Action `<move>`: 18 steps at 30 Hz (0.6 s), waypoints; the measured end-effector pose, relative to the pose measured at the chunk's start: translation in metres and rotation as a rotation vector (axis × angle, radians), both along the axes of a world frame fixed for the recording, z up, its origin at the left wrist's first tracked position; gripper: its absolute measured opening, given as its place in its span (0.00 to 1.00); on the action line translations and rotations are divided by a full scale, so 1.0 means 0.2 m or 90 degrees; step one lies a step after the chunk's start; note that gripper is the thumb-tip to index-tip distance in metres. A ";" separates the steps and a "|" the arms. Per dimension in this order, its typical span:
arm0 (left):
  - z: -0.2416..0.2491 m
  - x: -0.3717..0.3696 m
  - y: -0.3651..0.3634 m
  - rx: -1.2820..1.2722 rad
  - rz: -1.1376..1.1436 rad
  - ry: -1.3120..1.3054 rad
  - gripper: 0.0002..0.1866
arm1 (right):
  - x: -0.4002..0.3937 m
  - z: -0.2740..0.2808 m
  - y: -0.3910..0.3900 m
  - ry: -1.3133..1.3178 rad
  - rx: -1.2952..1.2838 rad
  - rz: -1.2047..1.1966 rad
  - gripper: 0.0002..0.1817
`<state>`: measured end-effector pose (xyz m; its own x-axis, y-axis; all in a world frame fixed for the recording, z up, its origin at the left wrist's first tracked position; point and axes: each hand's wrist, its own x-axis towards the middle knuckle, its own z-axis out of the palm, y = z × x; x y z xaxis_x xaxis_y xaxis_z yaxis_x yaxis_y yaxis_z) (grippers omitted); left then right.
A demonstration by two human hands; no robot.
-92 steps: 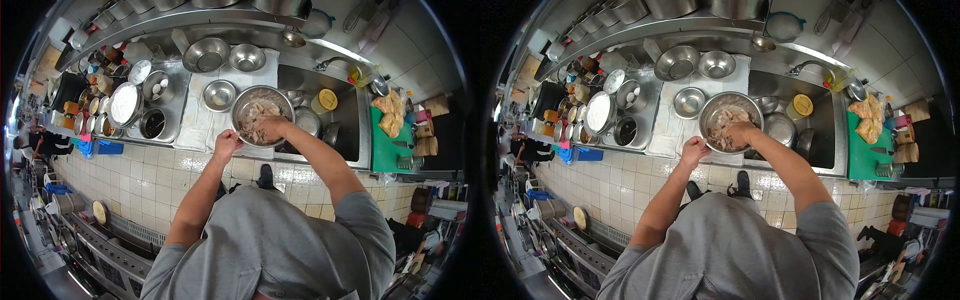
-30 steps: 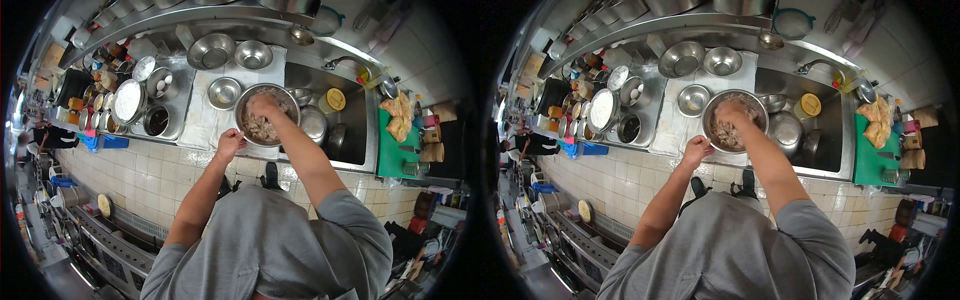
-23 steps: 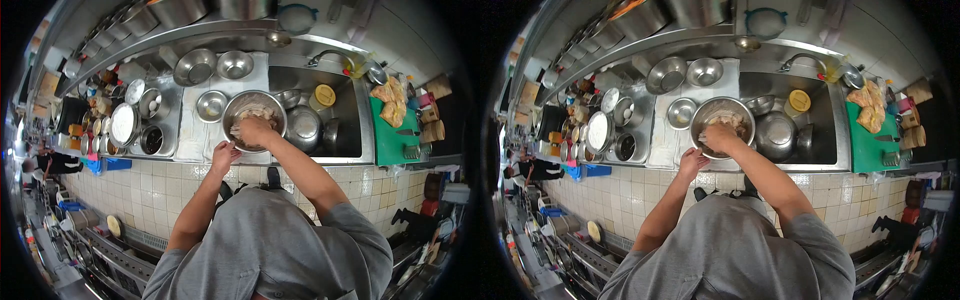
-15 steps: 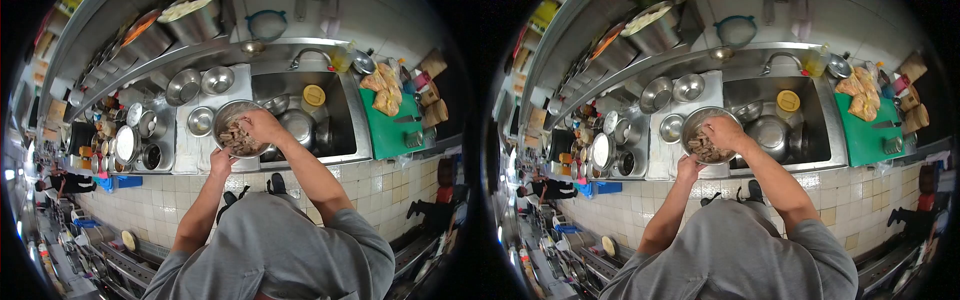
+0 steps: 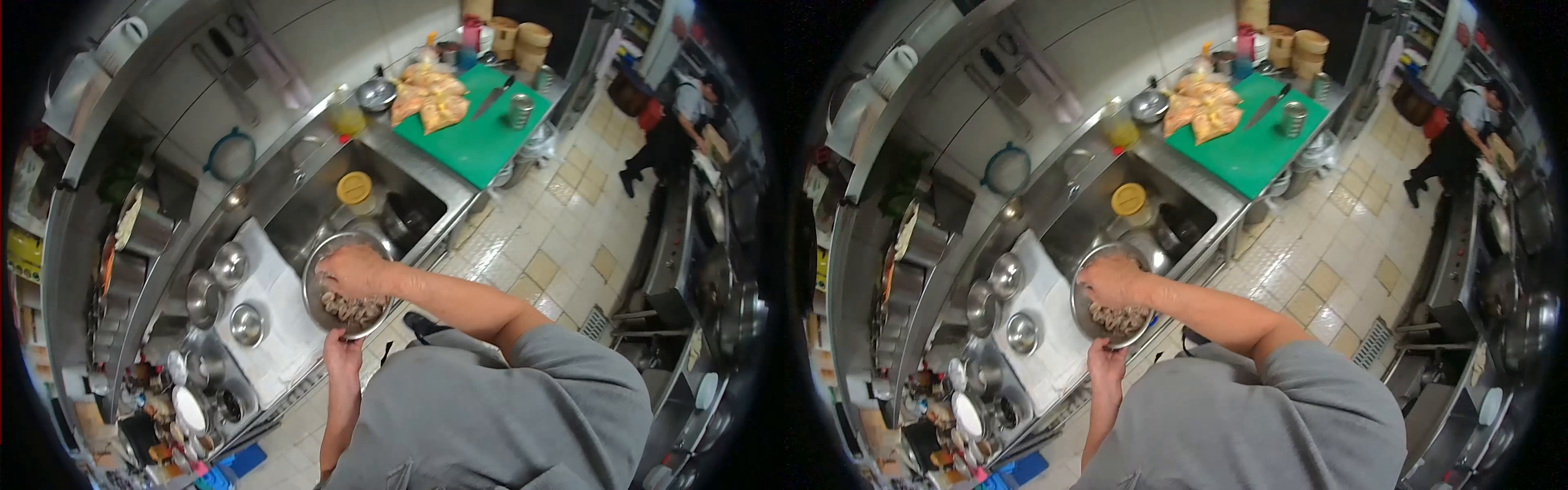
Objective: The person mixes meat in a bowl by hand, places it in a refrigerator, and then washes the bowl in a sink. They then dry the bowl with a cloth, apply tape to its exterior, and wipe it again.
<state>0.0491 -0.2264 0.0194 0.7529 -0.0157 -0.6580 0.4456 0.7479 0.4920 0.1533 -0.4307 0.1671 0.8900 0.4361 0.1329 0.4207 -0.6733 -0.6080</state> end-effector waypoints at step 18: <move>-0.20 -0.22 -0.27 0.045 0.211 -0.059 0.24 | 0.92 -0.85 -0.58 0.162 0.173 -0.173 0.20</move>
